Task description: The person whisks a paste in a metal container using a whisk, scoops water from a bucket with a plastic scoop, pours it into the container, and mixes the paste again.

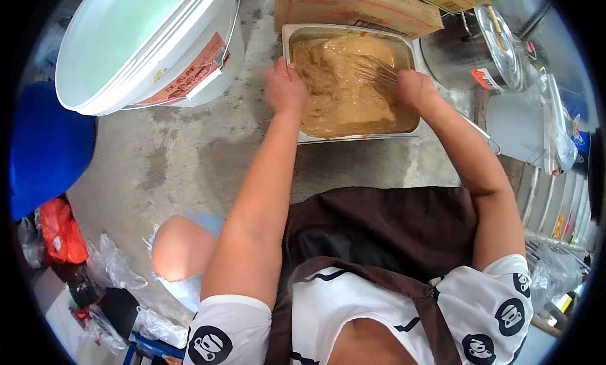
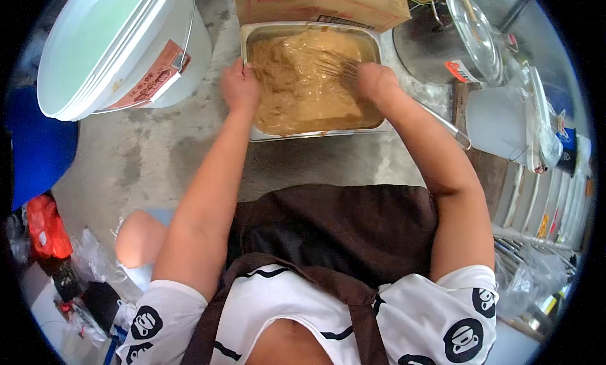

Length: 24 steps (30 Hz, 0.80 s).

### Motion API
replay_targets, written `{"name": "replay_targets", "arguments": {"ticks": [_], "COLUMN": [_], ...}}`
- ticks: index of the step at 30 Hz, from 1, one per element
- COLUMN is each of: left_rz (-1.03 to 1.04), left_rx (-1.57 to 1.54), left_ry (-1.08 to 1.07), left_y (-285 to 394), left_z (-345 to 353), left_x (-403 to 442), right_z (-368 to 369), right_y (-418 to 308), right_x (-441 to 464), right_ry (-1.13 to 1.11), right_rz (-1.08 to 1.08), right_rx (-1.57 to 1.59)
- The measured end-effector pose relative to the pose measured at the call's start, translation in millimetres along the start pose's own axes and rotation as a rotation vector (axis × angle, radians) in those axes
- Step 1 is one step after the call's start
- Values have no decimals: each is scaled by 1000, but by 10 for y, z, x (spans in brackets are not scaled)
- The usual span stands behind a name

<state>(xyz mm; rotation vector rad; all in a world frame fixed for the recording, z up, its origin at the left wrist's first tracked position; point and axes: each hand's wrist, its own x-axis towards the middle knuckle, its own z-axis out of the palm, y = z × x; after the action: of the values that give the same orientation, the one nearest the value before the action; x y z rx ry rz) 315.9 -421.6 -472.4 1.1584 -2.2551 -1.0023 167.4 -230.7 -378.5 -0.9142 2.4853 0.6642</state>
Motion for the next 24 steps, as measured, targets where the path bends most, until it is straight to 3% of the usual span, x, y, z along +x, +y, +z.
{"name": "replay_targets", "arguments": {"ticks": [5, 11, 14, 16, 24], "left_rz": [40, -2, 65, -18, -2], "left_rx": [-58, -53, -79, -126, -31], "left_ry": [55, -37, 88, -47, -44], "left_y": [-75, -38, -124, -89, 41], "left_z": [109, 49, 139, 80, -74], "left_x": [20, 22, 38, 49, -28], "right_z": [-171, -188, -107, -81, 138], "right_y": [-317, -626, -713, -693, -548], "right_x": [13, 42, -47, -171, -563], "right_ry": [-6, 4, -31, -58, -116], "right_rz": [-55, -167, -195, -219, -177], "right_rx": [99, 111, 93, 97, 122]}}
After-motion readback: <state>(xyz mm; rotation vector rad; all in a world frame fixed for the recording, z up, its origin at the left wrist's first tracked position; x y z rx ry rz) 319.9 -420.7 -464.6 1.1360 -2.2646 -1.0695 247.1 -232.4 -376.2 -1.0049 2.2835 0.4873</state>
